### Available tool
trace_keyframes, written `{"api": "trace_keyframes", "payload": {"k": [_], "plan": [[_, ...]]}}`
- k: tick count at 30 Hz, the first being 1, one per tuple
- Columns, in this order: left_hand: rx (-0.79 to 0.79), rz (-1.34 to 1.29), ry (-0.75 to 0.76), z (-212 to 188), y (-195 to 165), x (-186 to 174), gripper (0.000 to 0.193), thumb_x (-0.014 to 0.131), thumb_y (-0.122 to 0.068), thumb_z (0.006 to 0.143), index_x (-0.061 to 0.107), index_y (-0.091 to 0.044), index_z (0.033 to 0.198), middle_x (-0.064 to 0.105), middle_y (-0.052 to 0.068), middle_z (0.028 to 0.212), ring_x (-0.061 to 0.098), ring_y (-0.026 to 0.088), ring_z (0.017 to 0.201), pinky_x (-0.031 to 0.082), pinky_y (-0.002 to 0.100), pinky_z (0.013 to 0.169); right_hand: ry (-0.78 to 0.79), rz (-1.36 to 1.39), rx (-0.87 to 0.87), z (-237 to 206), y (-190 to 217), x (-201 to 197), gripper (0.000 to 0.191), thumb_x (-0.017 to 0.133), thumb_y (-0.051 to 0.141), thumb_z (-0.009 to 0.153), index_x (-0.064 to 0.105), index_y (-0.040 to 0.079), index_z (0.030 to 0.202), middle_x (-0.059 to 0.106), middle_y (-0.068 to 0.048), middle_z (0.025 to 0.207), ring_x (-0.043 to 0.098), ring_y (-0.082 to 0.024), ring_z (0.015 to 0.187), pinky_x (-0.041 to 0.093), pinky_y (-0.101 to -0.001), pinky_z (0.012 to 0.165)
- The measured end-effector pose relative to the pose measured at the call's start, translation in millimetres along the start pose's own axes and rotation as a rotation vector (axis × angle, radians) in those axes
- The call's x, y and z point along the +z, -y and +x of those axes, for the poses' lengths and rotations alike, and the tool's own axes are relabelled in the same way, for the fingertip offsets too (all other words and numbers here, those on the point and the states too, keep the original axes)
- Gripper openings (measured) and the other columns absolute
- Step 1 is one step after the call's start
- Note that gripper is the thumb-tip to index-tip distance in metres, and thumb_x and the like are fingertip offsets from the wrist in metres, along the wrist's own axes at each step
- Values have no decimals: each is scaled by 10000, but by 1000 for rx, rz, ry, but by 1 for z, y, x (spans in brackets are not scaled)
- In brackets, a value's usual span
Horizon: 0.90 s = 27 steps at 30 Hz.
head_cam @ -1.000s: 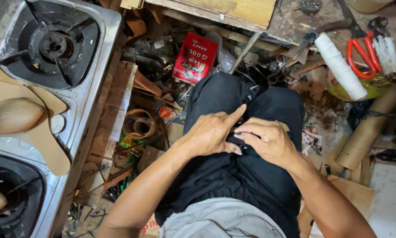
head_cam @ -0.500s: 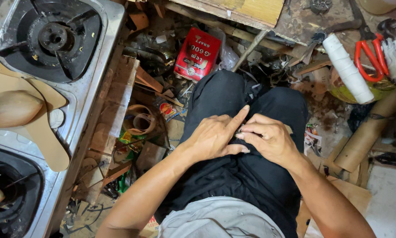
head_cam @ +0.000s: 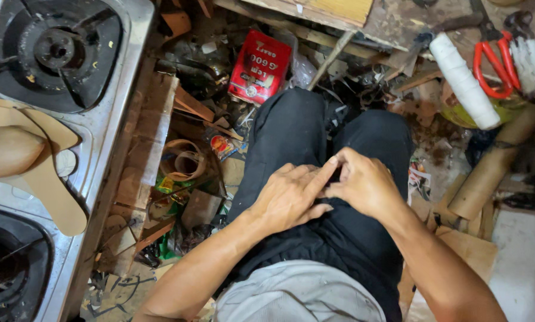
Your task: The person assembles a black slip-on shoe by attaching a beige insole to the shoe upper. They use a hammer to tap the insole into place, then use pliers to secure the edges. The person repeats this process for a second shoe.
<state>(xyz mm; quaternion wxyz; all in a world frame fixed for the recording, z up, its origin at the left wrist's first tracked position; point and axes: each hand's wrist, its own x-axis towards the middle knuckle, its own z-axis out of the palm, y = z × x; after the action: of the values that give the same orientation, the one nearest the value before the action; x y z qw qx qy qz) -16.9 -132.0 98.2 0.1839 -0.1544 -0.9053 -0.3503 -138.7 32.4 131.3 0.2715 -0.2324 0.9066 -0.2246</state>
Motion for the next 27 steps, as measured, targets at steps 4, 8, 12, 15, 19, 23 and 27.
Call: {"api": "trace_keyframes", "payload": {"k": [4,8,12,15,19,23,27], "plan": [[-53,-35,13,6,-2,-1,990,844,-361,770,357,9,1548,712,146,1035,683,329,981,518,441,833,-72,30,-65,-2,-5,-1,467,934,291,610,704,60,943,664,-37,674,608,-138,583,502,-338,566],[-191,-92,59,10,-1,-3,909,873,-396,756,452,-23,1469,694,140,903,672,355,829,523,455,790,-119,214,-145,-14,-8,2,370,918,231,638,733,45,898,648,-47,675,575,-137,555,480,-297,513],[-162,-104,37,5,-2,-5,749,860,-400,757,537,-50,1335,682,121,884,674,344,844,508,452,773,-213,251,-376,-23,-9,9,224,874,134,714,763,35,882,644,-36,697,560,-111,524,442,-255,485],[-191,-102,63,6,-3,-5,660,860,-404,753,577,-68,1245,678,99,825,676,327,827,512,454,771,-245,238,-542,-24,-13,10,150,818,84,784,755,32,910,665,-29,761,605,-84,572,457,-242,517],[-199,-125,82,7,-4,-6,647,856,-402,758,586,-61,1237,688,86,826,682,319,859,512,452,770,-281,238,-578,-24,-18,10,103,809,76,829,753,31,903,687,-28,770,602,-87,554,443,-253,512],[-193,-127,70,6,-4,-7,622,862,-378,746,604,-67,1219,707,88,880,690,311,921,514,448,780,-254,312,-522,-31,-16,16,108,784,63,850,758,20,945,696,-40,819,607,-98,589,462,-246,532],[-184,-110,48,4,-4,-5,579,860,-330,715,627,-75,1180,727,95,1050,681,303,985,522,440,812,-262,326,-414,-41,-7,24,111,769,51,850,760,7,952,704,-48,834,635,-97,602,489,-243,539]]}}
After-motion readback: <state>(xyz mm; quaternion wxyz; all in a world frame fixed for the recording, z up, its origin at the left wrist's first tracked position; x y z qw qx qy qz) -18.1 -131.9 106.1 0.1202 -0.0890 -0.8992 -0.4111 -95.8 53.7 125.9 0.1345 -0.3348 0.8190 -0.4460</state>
